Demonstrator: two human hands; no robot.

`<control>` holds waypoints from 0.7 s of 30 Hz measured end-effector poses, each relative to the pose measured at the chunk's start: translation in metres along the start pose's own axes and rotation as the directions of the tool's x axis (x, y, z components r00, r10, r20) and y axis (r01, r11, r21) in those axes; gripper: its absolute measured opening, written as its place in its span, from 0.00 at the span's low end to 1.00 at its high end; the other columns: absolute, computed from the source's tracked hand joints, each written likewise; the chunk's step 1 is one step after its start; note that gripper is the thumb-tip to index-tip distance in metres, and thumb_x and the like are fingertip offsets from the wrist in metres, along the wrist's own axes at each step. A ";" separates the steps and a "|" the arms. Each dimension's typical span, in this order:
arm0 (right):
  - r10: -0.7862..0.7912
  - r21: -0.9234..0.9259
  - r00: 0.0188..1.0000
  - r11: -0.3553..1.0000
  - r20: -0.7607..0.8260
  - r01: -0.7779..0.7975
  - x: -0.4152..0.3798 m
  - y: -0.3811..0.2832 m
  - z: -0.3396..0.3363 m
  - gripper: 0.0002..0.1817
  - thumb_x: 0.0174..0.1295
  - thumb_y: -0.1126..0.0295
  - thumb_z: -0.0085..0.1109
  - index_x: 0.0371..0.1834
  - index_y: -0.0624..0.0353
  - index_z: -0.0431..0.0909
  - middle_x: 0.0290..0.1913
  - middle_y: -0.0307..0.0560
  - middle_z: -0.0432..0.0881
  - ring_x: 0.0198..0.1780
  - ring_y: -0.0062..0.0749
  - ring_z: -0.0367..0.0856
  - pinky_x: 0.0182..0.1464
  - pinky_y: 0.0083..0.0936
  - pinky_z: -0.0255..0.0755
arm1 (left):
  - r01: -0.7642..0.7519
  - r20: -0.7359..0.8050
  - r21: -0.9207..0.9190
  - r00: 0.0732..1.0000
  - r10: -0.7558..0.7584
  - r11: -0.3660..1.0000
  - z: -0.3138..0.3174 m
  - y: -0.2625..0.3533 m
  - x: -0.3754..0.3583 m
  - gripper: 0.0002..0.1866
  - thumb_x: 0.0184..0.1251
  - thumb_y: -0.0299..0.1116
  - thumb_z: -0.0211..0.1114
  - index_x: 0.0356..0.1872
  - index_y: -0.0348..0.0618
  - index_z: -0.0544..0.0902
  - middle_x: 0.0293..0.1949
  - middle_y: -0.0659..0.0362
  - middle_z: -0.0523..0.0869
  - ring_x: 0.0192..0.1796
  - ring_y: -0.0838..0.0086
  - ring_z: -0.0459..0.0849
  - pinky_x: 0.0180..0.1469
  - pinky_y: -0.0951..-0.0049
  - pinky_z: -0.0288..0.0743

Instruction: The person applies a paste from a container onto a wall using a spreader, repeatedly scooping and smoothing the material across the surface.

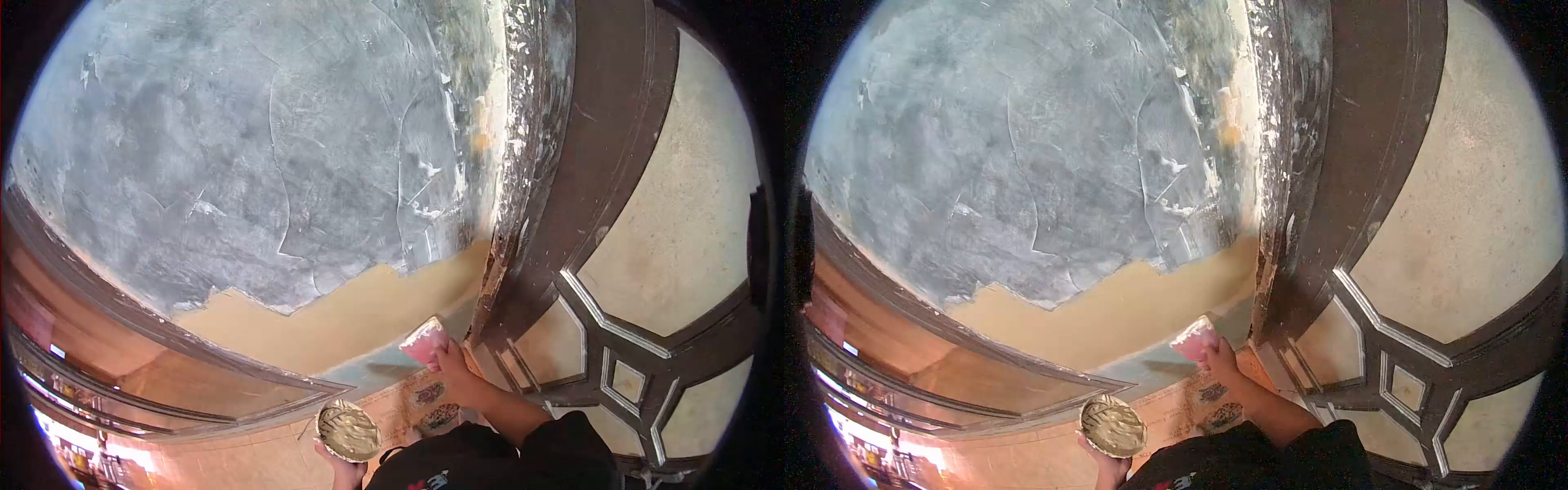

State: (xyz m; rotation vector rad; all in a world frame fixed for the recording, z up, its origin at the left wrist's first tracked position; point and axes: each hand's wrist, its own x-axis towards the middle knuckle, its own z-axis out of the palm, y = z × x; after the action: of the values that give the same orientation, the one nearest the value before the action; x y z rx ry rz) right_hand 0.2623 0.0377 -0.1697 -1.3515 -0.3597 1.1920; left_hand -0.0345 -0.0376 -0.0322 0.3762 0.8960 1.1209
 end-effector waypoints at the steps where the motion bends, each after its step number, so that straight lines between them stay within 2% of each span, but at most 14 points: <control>1: 0.000 0.000 1.000 1.000 -0.002 0.000 -0.005 -0.013 0.005 0.19 0.62 0.63 0.53 0.51 0.65 0.66 0.33 0.47 0.76 0.25 0.31 0.79 0.19 0.21 0.74 | 0.037 -0.055 -0.022 0.998 -0.038 0.999 -0.002 0.000 0.000 0.47 0.52 0.77 0.35 0.64 0.50 0.62 0.59 0.56 0.70 0.59 0.60 0.71 0.61 0.56 0.66; 3: -0.200 0.161 0.966 0.971 0.163 0.174 -0.009 -0.060 0.030 0.18 0.63 0.63 0.53 0.50 0.64 0.67 0.33 0.47 0.75 0.23 0.31 0.79 0.22 0.21 0.74 | 0.034 -0.026 -0.012 0.999 -0.035 0.999 0.001 -0.001 0.003 0.47 0.52 0.77 0.35 0.63 0.50 0.63 0.59 0.55 0.70 0.59 0.60 0.71 0.60 0.56 0.66; 6: -0.251 0.161 0.940 0.963 0.230 0.217 -0.033 -0.130 0.063 0.17 0.64 0.64 0.52 0.51 0.63 0.67 0.35 0.44 0.76 0.25 0.29 0.78 0.24 0.20 0.76 | 0.012 0.017 0.014 1.000 -0.012 1.000 0.014 0.000 0.003 0.46 0.52 0.76 0.37 0.63 0.50 0.63 0.59 0.55 0.71 0.58 0.59 0.71 0.60 0.55 0.66; 9: -0.286 0.182 0.932 0.951 0.222 0.248 -0.021 -0.135 0.069 0.17 0.65 0.65 0.50 0.53 0.62 0.66 0.36 0.43 0.76 0.26 0.28 0.78 0.24 0.20 0.76 | -0.017 0.035 0.014 0.999 0.017 1.000 0.028 0.004 0.004 0.45 0.53 0.75 0.39 0.62 0.49 0.63 0.58 0.55 0.71 0.58 0.59 0.72 0.60 0.55 0.67; 10: -0.285 0.182 0.932 0.952 0.223 0.247 -0.012 -0.125 0.063 0.17 0.65 0.65 0.50 0.53 0.62 0.66 0.36 0.43 0.76 0.26 0.28 0.78 0.24 0.20 0.76 | -0.020 0.034 0.000 0.999 0.020 1.000 0.029 0.005 0.004 0.45 0.53 0.75 0.40 0.62 0.49 0.63 0.58 0.55 0.71 0.58 0.59 0.72 0.59 0.55 0.67; 12: -0.255 0.081 0.966 0.964 0.034 0.251 0.017 -0.080 0.036 0.17 0.65 0.65 0.50 0.55 0.60 0.66 0.37 0.43 0.76 0.24 0.28 0.78 0.23 0.20 0.75 | -0.026 0.042 -0.025 0.999 0.027 0.999 0.027 0.005 0.005 0.45 0.53 0.74 0.41 0.63 0.49 0.63 0.58 0.55 0.71 0.58 0.59 0.72 0.59 0.55 0.67; 14: -0.075 0.022 0.995 0.997 0.067 0.074 0.028 -0.025 -0.001 0.14 0.65 0.65 0.51 0.51 0.57 0.66 0.32 0.41 0.74 0.22 0.25 0.72 0.26 0.21 0.75 | -0.048 0.020 0.030 0.999 0.047 0.998 0.028 0.007 0.002 0.45 0.53 0.75 0.40 0.62 0.49 0.63 0.58 0.55 0.71 0.58 0.59 0.72 0.58 0.55 0.69; 16: 0.119 0.075 0.987 0.989 0.110 -0.128 0.004 -0.003 -0.004 0.15 0.65 0.65 0.51 0.53 0.55 0.66 0.34 0.41 0.74 0.22 0.25 0.73 0.27 0.22 0.76 | -0.022 -0.028 -0.033 0.999 0.021 0.999 0.010 0.003 0.008 0.45 0.53 0.75 0.39 0.62 0.49 0.64 0.58 0.55 0.71 0.58 0.60 0.72 0.57 0.56 0.69; 19: 0.153 -0.020 0.978 0.988 0.144 -0.152 -0.047 -0.026 0.030 0.16 0.66 0.67 0.49 0.56 0.55 0.65 0.38 0.41 0.75 0.23 0.26 0.74 0.29 0.22 0.76 | -0.018 -0.031 -0.087 0.999 0.015 0.996 -0.003 -0.002 0.014 0.45 0.53 0.75 0.37 0.62 0.49 0.64 0.58 0.55 0.72 0.58 0.60 0.72 0.58 0.57 0.69; 21: -0.051 0.172 0.963 0.985 0.264 0.005 -0.054 -0.048 0.064 0.16 0.68 0.68 0.47 0.58 0.55 0.64 0.43 0.41 0.75 0.28 0.26 0.77 0.32 0.23 0.77 | -0.028 -0.023 -0.070 0.999 0.026 0.997 0.002 0.000 0.014 0.45 0.53 0.75 0.37 0.62 0.49 0.64 0.58 0.55 0.72 0.58 0.60 0.72 0.58 0.56 0.69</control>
State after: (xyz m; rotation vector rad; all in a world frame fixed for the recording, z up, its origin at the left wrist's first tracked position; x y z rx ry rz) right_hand 0.2106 0.0398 -0.0882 -1.0368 -0.4571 1.3541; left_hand -0.0311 -0.0245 -0.0369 0.3198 0.8706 1.1799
